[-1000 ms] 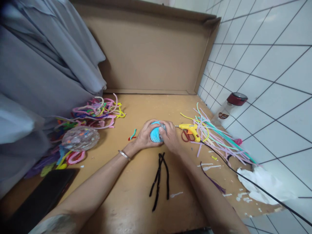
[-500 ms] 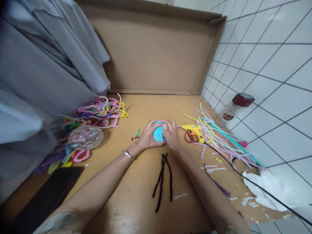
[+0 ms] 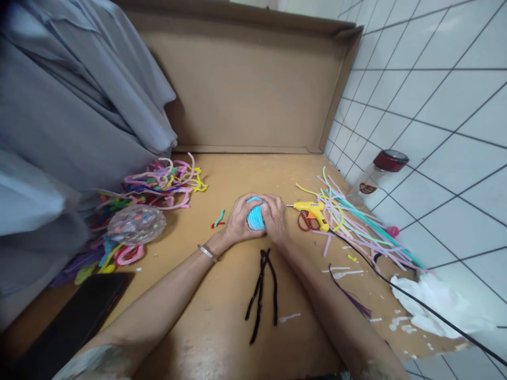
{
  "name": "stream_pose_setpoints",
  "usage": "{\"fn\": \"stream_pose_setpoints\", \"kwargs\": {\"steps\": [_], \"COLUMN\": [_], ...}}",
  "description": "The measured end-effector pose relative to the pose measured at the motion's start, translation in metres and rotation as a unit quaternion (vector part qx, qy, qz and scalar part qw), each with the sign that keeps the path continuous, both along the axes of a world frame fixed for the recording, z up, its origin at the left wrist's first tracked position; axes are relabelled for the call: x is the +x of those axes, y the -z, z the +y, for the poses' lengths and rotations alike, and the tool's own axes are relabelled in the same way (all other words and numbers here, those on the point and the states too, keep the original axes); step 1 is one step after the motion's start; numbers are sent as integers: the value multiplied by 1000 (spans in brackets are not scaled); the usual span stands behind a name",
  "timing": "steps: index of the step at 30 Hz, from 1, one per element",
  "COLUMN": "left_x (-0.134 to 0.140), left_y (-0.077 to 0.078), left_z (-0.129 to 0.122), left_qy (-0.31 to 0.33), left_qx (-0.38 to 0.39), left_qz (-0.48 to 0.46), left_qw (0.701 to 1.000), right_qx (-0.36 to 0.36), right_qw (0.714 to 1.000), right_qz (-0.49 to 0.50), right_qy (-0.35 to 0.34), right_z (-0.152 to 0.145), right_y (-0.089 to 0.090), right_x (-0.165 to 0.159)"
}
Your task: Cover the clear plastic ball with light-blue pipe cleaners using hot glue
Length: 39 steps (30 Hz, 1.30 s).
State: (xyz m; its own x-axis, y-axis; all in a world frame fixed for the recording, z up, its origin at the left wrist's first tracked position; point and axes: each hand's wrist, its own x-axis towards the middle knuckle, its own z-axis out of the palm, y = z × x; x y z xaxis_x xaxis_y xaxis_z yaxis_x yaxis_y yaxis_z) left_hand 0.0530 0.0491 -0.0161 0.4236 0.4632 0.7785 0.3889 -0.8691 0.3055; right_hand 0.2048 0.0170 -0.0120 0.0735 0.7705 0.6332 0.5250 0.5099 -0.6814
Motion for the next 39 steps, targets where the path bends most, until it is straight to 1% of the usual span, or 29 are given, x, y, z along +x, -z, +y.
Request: {"fn": "stream_pose_setpoints", "kwargs": {"steps": [4,7,10,13,15,20,25,34,39], "left_x": [-1,0,0,1,1,1,1,2,2], "left_y": [1,1,2,1,1,2,5,3,3], "left_z": [0,0,0,-1,-1,0,2,2,1], "left_qy": [2,10,7,-2,-1,11,-2,6,-10], "left_qx": [3,15,40,41,37,53,45,65,38], "left_qz": [14,4,-9,-3,-2,-15,-4,-16,-8], "left_qw": [1000,1000,999,999,999,998,999,998,999], "right_qx": [10,6,-26,-61,-68,-48,-40,-31,-49], "right_qw": [1000,1000,997,993,992,996,997,992,992], "right_qz": [6,25,65,103,102,72,60,102,93], "right_qy": [-4,-13,-15,-7,-13,-27,-36,-60,-75], "right_z": [-1,-2,-1,1,1,2,2,0,-2], "right_y": [-2,0,3,6,6,0,-4,-5,-8], "right_x": [1,1,2,4,5,5,5,6,7]}}
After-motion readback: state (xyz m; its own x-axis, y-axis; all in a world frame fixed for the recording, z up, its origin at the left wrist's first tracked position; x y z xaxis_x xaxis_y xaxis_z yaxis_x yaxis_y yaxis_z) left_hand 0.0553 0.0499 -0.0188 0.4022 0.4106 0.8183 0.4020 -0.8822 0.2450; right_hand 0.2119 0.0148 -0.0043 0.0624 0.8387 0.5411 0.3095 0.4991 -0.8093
